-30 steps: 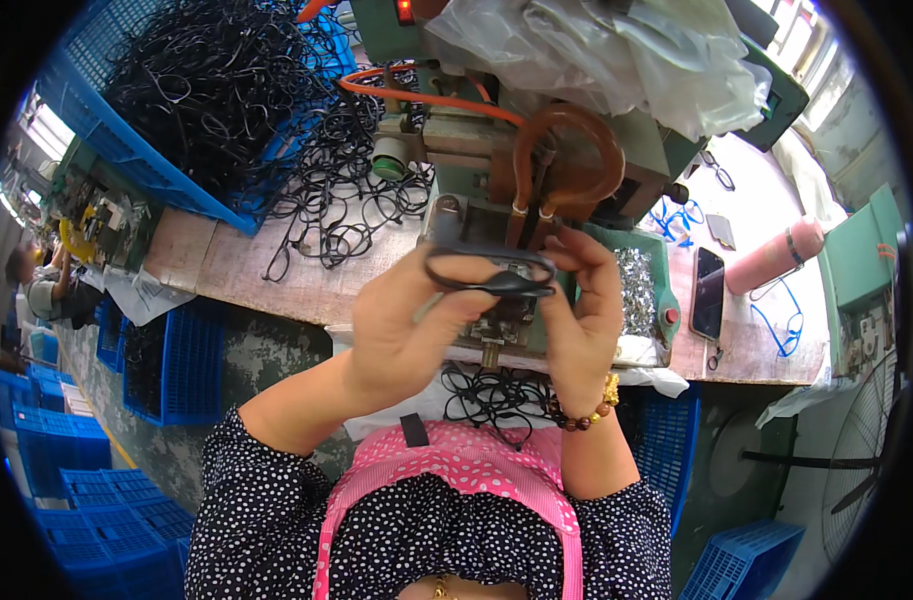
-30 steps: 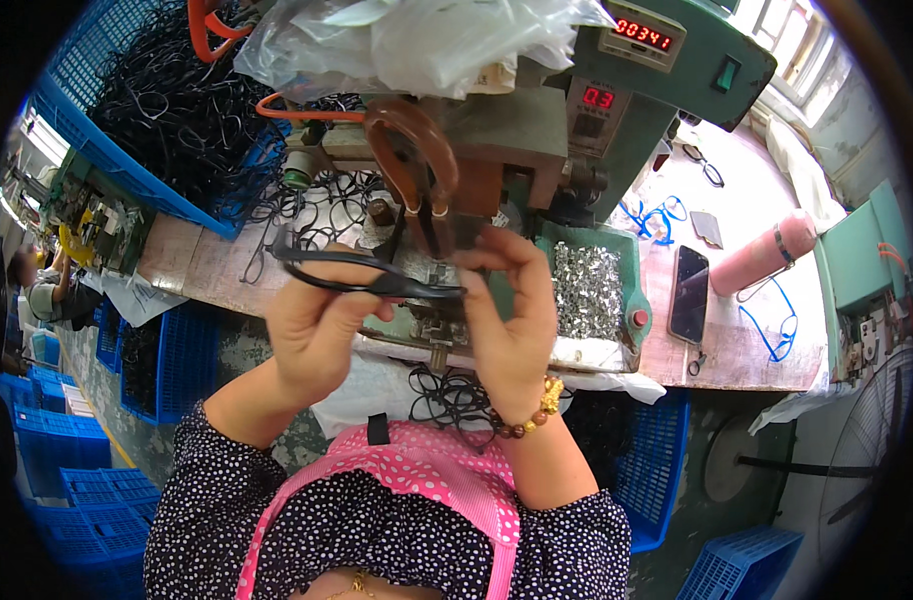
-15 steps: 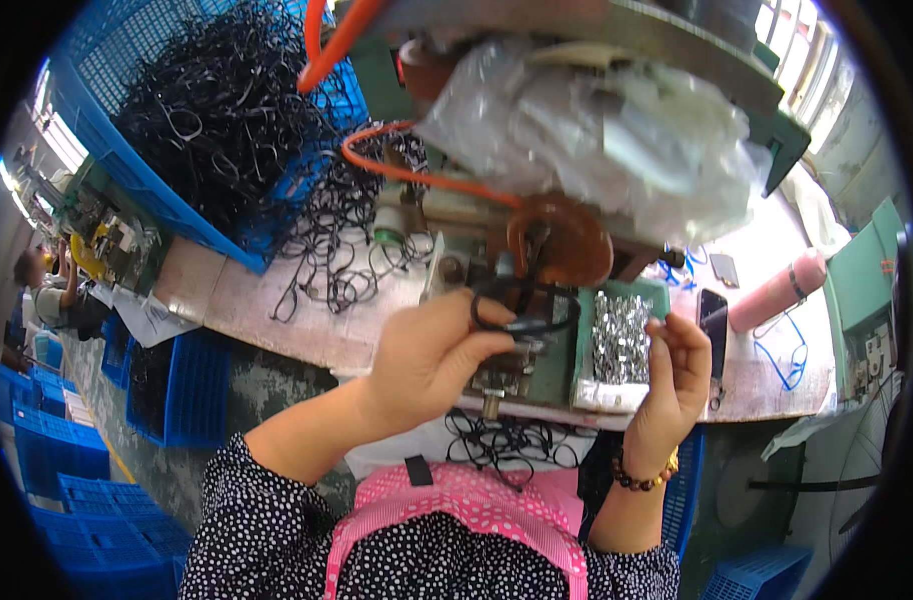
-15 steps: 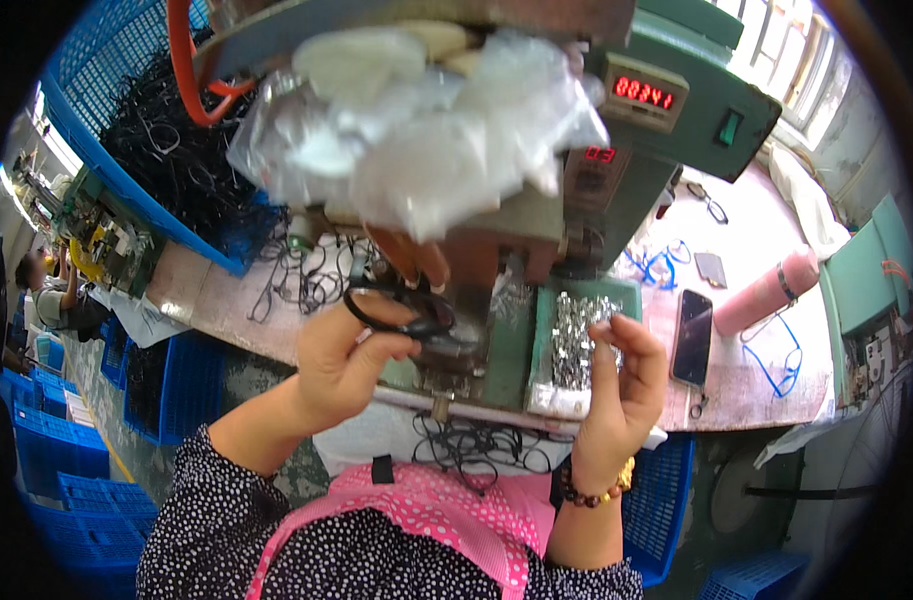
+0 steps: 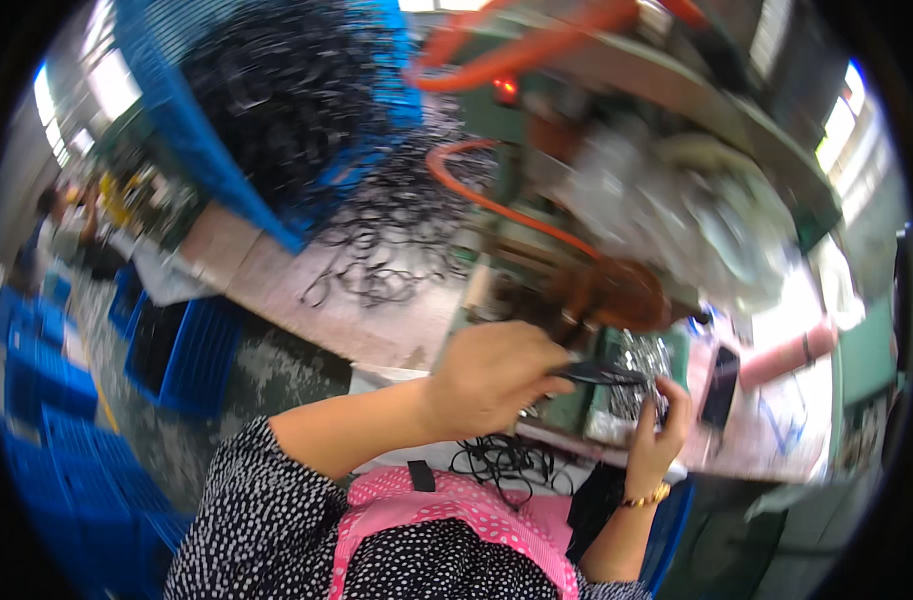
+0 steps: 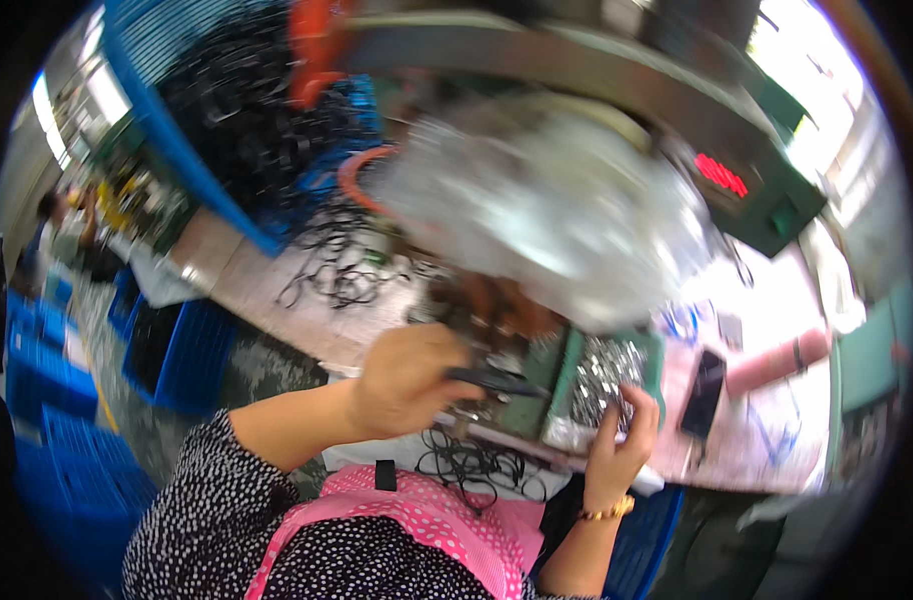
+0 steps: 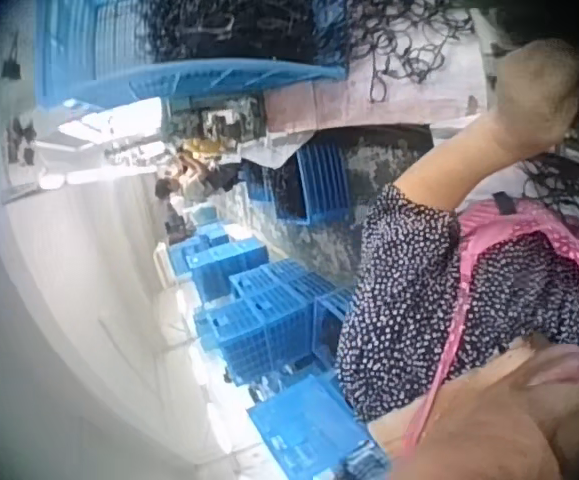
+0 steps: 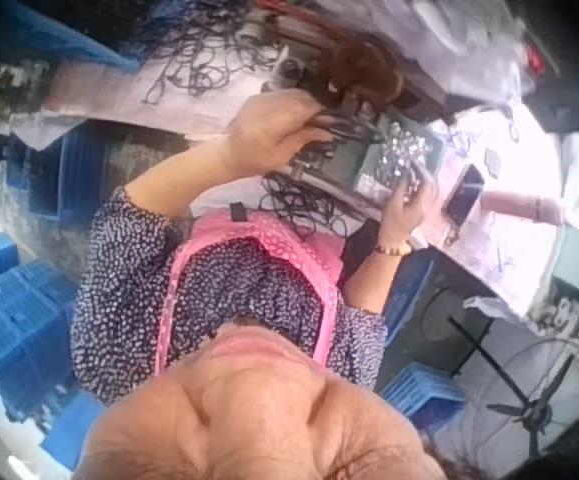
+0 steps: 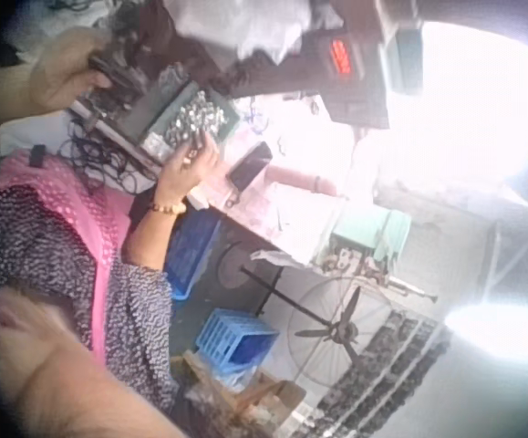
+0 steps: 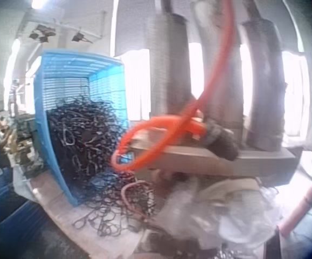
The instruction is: The person repeatedly picks black cable loops from a pile, inserts each into a press machine, and adds small metal components from a tray before releasing the finished unit. The process is repeated continuously throughout the clip.
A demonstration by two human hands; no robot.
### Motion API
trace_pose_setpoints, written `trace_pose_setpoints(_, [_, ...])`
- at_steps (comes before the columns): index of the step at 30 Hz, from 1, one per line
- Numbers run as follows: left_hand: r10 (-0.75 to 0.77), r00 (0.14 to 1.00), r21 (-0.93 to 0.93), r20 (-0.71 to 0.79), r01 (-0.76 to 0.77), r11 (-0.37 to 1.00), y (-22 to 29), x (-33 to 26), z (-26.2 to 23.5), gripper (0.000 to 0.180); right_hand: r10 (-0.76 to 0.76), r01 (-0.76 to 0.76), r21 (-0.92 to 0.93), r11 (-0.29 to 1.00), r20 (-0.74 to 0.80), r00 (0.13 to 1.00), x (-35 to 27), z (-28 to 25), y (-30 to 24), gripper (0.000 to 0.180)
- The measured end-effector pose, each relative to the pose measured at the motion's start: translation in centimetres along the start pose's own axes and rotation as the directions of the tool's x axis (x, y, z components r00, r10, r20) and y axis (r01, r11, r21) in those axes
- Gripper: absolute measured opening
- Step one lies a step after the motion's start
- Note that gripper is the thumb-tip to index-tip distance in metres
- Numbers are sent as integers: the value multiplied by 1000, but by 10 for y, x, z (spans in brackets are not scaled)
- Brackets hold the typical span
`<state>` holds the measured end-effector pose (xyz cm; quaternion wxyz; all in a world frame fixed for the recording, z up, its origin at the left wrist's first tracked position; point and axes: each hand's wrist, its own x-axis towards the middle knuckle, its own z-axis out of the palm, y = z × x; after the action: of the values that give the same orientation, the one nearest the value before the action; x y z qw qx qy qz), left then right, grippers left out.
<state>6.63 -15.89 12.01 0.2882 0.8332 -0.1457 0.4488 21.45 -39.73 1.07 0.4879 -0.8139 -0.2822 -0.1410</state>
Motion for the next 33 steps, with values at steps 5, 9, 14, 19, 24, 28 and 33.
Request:
trace_pose_setpoints(5, [67,991,69,-112,-60,996,-2,-6,6,24,-327,348,-423,836,124,937,3,14,-17,21])
trace_pose_setpoints(9, [4,995,45,-100,0,999,1,-7,6,22,-196,286,-510,811,223,955,9,11,-28,25])
trace_pose_setpoints(14, [-41,987,-14,-155,39,999,8,-8,14,23,-58,120,-456,882,148,987,6,13,-38,39])
trace_pose_setpoints(19, [-97,967,106,-237,125,986,19,-12,16,21,-153,262,-456,851,262,953,13,17,-40,39])
trace_pose_setpoints(24, [-177,953,150,-245,217,965,26,-22,14,31,-153,226,-415,881,202,967,12,22,-29,30])
trace_pose_setpoints(28, [-175,969,393,-175,232,890,-4,-67,-14,38,-150,150,-222,963,17,988,4,22,-12,20])
trace_pose_setpoints(33, [-478,802,579,-357,592,561,-94,-155,-97,41,1,-3,-18,1000,-122,993,-5,31,5,16])
